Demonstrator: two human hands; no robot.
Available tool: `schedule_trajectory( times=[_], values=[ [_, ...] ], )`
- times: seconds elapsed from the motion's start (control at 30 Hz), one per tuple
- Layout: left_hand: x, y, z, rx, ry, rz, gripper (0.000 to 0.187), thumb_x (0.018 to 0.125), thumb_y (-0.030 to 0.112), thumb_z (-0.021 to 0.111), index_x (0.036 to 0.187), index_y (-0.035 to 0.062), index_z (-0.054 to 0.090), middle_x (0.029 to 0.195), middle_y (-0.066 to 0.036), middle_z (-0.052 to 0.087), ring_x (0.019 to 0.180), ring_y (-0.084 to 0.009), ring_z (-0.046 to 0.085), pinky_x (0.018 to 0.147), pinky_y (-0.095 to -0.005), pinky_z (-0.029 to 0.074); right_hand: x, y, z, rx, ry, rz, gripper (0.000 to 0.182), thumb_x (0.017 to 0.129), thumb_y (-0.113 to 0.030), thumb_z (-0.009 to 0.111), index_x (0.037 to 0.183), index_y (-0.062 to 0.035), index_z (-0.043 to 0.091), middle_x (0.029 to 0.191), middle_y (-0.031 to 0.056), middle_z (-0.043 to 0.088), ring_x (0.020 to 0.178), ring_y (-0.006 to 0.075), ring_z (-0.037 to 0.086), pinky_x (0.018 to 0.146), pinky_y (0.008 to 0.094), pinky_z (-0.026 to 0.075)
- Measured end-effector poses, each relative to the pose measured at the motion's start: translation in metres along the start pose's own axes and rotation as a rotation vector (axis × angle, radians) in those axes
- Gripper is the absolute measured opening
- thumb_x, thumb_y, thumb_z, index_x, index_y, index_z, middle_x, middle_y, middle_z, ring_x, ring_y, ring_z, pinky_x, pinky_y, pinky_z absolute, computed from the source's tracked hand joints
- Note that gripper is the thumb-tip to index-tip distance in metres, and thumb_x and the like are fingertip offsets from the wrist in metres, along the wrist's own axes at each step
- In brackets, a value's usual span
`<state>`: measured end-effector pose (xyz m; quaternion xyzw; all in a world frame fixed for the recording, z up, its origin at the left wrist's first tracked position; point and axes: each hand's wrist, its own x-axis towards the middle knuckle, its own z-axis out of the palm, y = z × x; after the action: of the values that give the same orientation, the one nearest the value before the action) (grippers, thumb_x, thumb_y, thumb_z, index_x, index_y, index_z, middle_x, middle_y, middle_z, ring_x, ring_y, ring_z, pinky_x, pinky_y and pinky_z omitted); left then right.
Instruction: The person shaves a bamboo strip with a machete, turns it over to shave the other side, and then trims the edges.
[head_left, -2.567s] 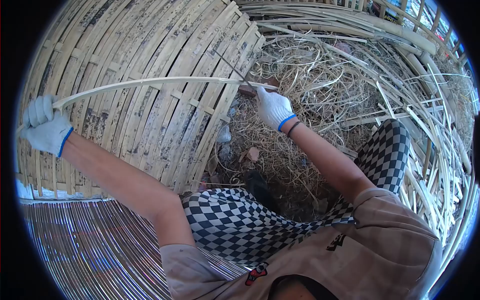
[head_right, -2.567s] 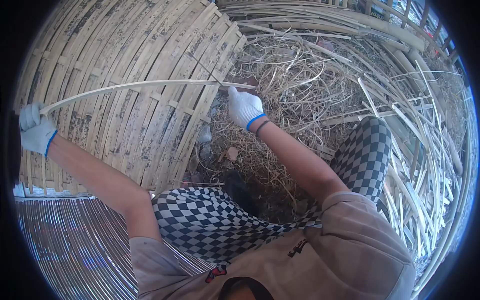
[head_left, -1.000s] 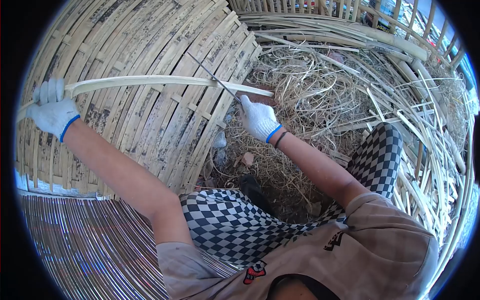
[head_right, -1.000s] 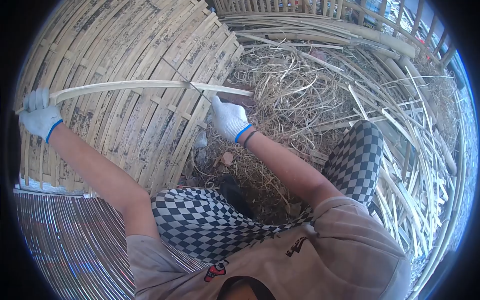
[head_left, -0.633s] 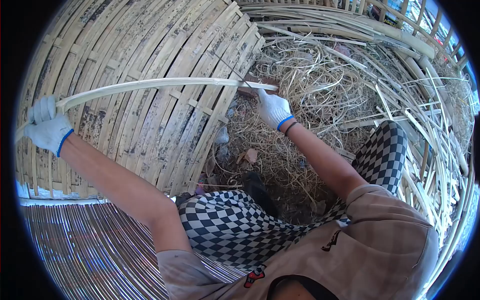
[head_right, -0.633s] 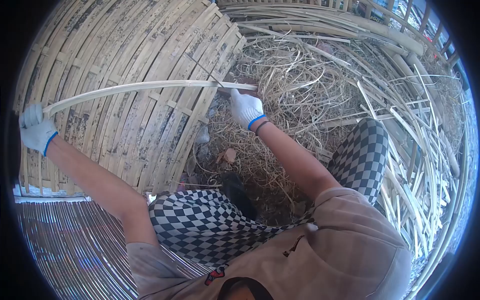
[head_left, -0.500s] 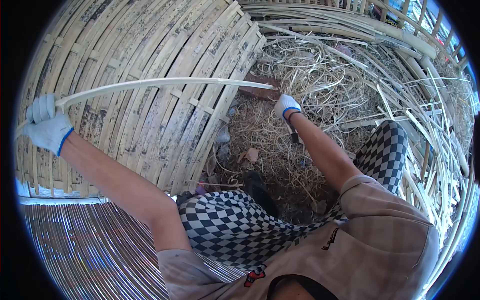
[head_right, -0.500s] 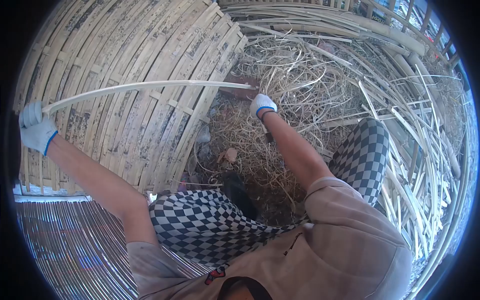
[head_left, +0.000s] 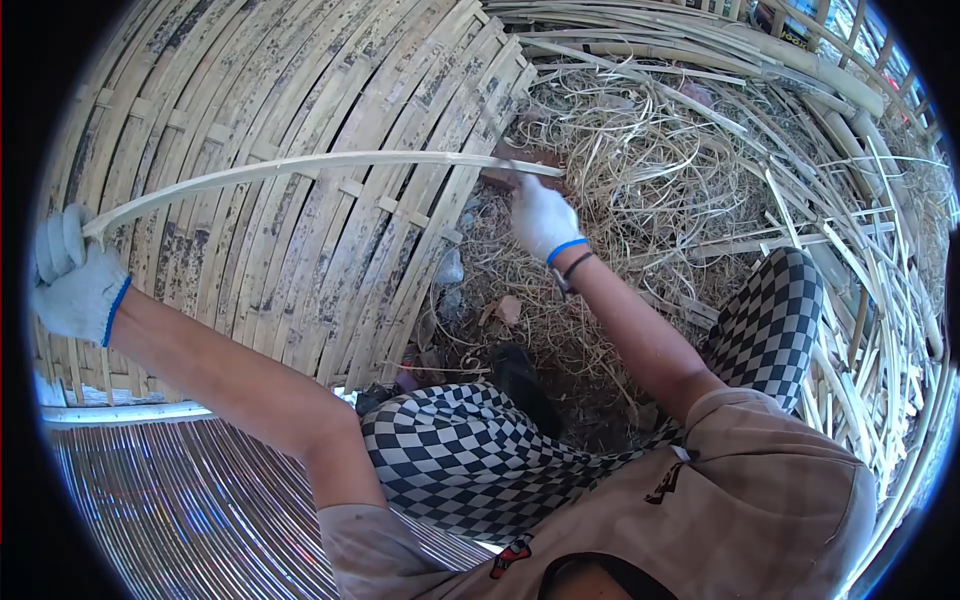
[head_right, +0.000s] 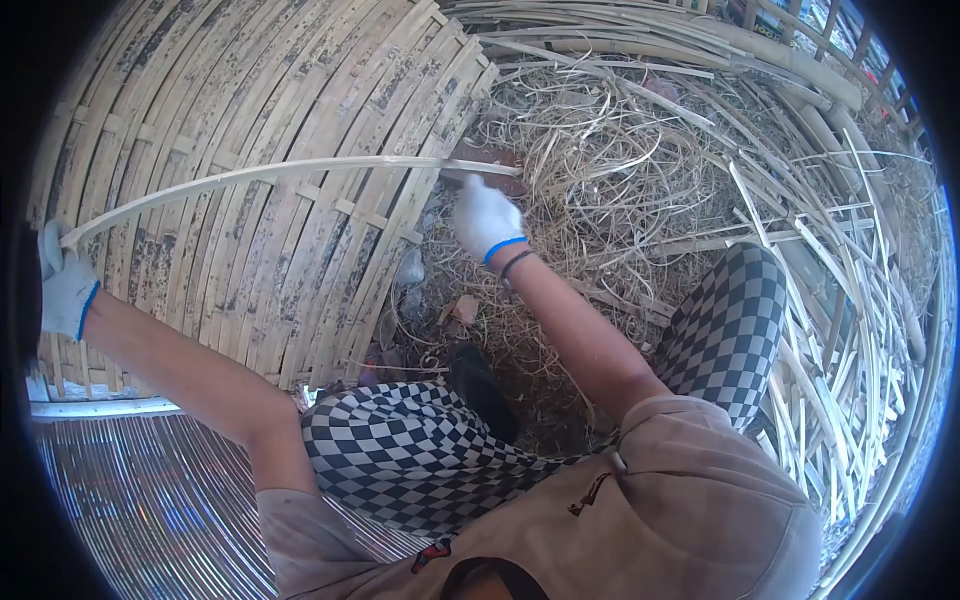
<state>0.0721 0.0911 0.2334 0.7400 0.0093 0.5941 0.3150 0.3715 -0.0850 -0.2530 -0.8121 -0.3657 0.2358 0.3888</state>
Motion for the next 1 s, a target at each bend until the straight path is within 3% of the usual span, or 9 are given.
schedule_trajectory(
  times=[0.03,0.07,0.2,0.33,0.43,0.53,0.73,0.93,1.0],
  values=[
    [0.000,0.003,-0.003,-0.168,-0.036,-0.079,0.031,0.089,0.011,0.044,0.063,0.0172,0.030,0.057,0.000,0.026,0.046,-0.0148,0.020,0.049,-0.0323,0.023,0.018,0.039,0.011,0.011,-0.034,0.055,0.028,0.096,-0.019,0.056,0.116,-0.0006,0.063,0.099,0.0286,0.073,0.097,0.0456,0.072,0.085,0.0528,0.058],
    [0.000,-0.002,-0.005,-0.182,-0.002,-0.080,0.030,0.089,0.011,0.044,0.063,0.0169,0.030,0.058,0.000,0.026,0.047,-0.0149,0.020,0.049,-0.0323,0.024,0.027,0.064,0.009,-0.193,-0.126,-0.141,0.031,0.096,-0.021,0.055,0.116,-0.0004,0.065,0.101,0.0286,0.073,0.098,0.0452,0.072,0.086,0.0523,0.058],
    [0.008,0.000,-0.006,-0.051,0.089,-0.042,0.028,0.090,0.012,0.044,0.065,0.0158,0.031,0.060,-0.001,0.028,0.049,-0.0154,0.022,0.051,-0.0325,0.025,-0.013,0.006,-0.012,0.030,-0.014,-0.049,0.027,0.104,-0.028,0.051,0.118,-0.0062,0.059,0.088,0.0273,0.071,0.085,0.0478,0.070,0.077,0.0575,0.056],
    [0.016,0.009,-0.013,-0.014,0.098,-0.035,0.026,0.090,0.012,0.043,0.067,0.0146,0.033,0.062,-0.002,0.029,0.051,-0.0158,0.025,0.052,-0.0326,0.027,-0.042,-0.063,-0.030,0.148,0.133,-0.422,0.017,0.103,-0.024,0.054,0.110,-0.0081,0.054,0.071,0.0224,0.067,0.072,0.0460,0.068,0.064,0.0581,0.052],
    [0.012,0.009,-0.010,0.053,0.132,-0.036,0.024,0.091,0.012,0.043,0.069,0.0137,0.034,0.064,-0.002,0.030,0.053,-0.0162,0.026,0.054,-0.0327,0.029,-0.028,-0.051,-0.013,0.126,0.127,-0.353,0.017,0.103,-0.024,0.054,0.111,-0.0087,0.053,0.072,0.0222,0.067,0.073,0.0458,0.069,0.064,0.0577,0.053],
    [0.010,0.010,-0.008,0.077,0.163,-0.040,0.023,0.091,0.013,0.043,0.070,0.0128,0.034,0.066,-0.003,0.031,0.055,-0.0165,0.028,0.055,-0.0328,0.030,0.009,0.002,0.027,0.082,0.150,-0.038,0.021,0.104,-0.027,0.052,0.115,-0.0084,0.055,0.076,0.0241,0.070,0.074,0.0460,0.069,0.069,0.0583,0.055],
    [0.002,0.008,0.007,0.130,0.233,-0.033,0.020,0.092,0.013,0.042,0.073,0.0111,0.036,0.069,-0.004,0.033,0.058,-0.0172,0.031,0.057,-0.0331,0.033,-0.013,-0.022,-0.013,0.039,0.050,-0.234,0.025,0.104,-0.027,0.052,0.116,-0.0066,0.058,0.086,0.0263,0.071,0.084,0.0459,0.070,0.076,0.0579,0.055],
    [-0.003,0.008,0.018,0.128,0.275,-0.041,0.018,0.093,0.014,0.041,0.076,0.0093,0.038,0.072,-0.006,0.035,0.062,-0.0179,0.034,0.059,-0.0333,0.035,0.038,0.063,0.034,0.006,0.008,0.139,0.023,0.095,-0.016,0.055,0.113,-0.0028,0.061,0.104,0.0288,0.072,0.095,0.0451,0.072,0.084,0.0535,0.057],
    [-0.006,0.010,0.022,0.138,0.291,-0.042,0.018,0.094,0.014,0.041,0.077,0.0087,0.039,0.073,-0.006,0.036,0.063,-0.0182,0.035,0.060,-0.0334,0.036,0.034,0.064,0.029,-0.062,0.049,0.016,0.022,0.096,-0.018,0.055,0.110,-0.0019,0.061,0.097,0.0275,0.073,0.092,0.0450,0.073,0.082,0.0540,0.057]
  ],
)
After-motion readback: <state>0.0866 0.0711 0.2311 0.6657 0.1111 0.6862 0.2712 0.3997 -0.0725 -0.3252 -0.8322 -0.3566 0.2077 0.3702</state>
